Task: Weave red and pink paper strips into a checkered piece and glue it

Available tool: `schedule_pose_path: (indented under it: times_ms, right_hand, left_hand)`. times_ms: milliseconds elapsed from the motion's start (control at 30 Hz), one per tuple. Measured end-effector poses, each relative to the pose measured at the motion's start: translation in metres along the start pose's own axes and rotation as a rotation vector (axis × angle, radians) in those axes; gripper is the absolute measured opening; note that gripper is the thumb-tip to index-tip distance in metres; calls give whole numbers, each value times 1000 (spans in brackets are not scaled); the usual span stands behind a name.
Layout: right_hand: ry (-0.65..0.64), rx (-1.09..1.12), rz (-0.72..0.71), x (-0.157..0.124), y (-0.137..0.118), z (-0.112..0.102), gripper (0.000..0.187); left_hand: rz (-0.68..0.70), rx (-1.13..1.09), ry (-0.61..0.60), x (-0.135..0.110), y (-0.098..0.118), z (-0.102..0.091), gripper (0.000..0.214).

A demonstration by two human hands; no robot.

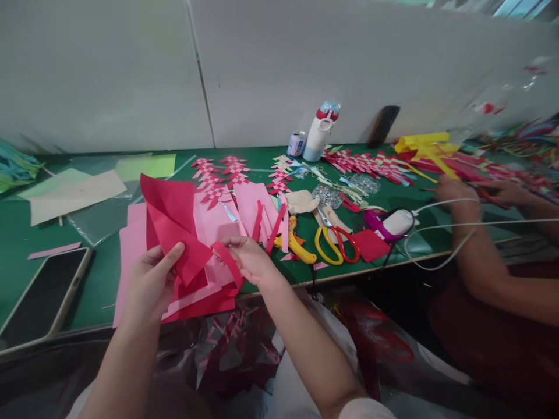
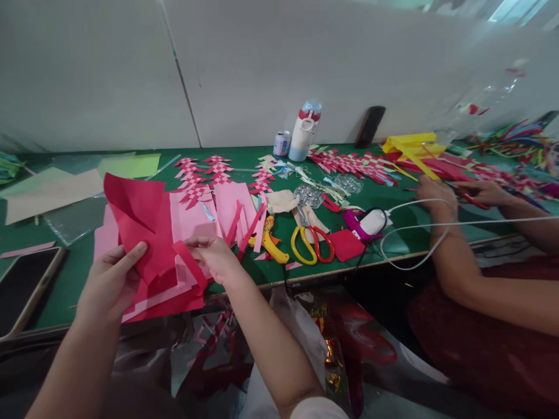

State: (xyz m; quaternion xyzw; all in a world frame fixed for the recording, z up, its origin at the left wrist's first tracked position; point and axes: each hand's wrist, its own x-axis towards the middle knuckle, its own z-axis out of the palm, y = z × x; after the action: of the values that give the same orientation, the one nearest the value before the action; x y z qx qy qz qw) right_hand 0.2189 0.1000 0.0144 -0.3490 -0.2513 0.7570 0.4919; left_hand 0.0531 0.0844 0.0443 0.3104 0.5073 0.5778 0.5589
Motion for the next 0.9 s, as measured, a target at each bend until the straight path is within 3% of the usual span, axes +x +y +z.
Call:
schedule_pose_path:
  times_ms: [233, 667, 900]
  right_hand:
    - [81, 45, -37, 3, 3, 0, 36]
    - [54, 116, -92, 1, 1, 0, 28]
    - [64, 136, -120, 0, -2, 2, 27]
  left_hand:
    - [4, -31, 26, 0, 0, 1, 18]
    - [8, -36, 33, 0, 0, 2, 25]
    - [0, -50, 62, 0, 3, 4, 17]
